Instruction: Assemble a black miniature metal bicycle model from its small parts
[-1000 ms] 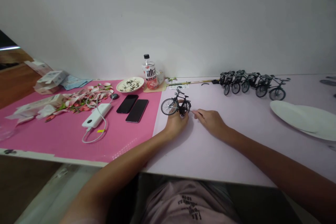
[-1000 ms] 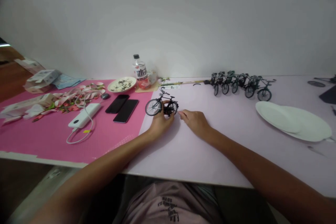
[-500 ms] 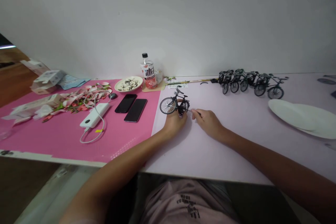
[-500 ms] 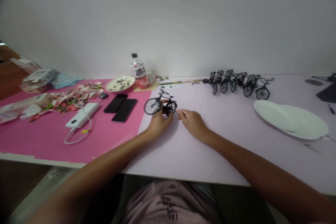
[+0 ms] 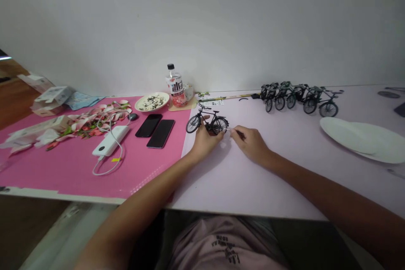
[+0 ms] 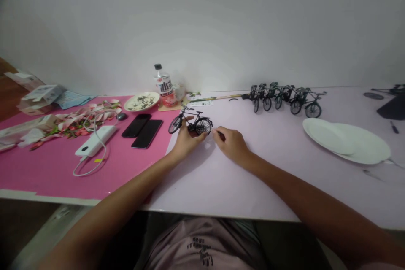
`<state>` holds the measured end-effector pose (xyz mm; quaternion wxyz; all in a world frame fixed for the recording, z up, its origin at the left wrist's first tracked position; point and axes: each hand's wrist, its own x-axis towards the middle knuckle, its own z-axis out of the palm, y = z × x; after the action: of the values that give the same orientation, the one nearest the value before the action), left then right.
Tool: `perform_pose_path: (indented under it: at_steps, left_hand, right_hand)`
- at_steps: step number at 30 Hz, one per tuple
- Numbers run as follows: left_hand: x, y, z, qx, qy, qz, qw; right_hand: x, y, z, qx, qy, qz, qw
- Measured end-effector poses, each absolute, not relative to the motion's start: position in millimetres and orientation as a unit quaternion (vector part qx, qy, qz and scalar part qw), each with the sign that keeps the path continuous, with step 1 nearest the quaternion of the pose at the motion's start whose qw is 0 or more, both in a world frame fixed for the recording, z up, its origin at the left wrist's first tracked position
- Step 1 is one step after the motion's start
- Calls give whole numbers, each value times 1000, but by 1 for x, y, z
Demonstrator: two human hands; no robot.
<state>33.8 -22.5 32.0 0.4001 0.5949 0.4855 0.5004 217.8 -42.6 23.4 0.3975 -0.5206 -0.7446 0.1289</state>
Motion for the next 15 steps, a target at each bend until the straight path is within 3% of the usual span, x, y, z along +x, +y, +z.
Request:
perform_pose_path:
  at_steps: [9, 15]
  left_hand:
    - [32, -19, 34, 518, 467, 491, 522]
    - [33, -22, 35, 520, 444, 469, 560]
  right_hand:
    - [224, -30, 18, -456, -687, 195, 531]
    - [224, -27, 13, -501, -634, 266, 526]
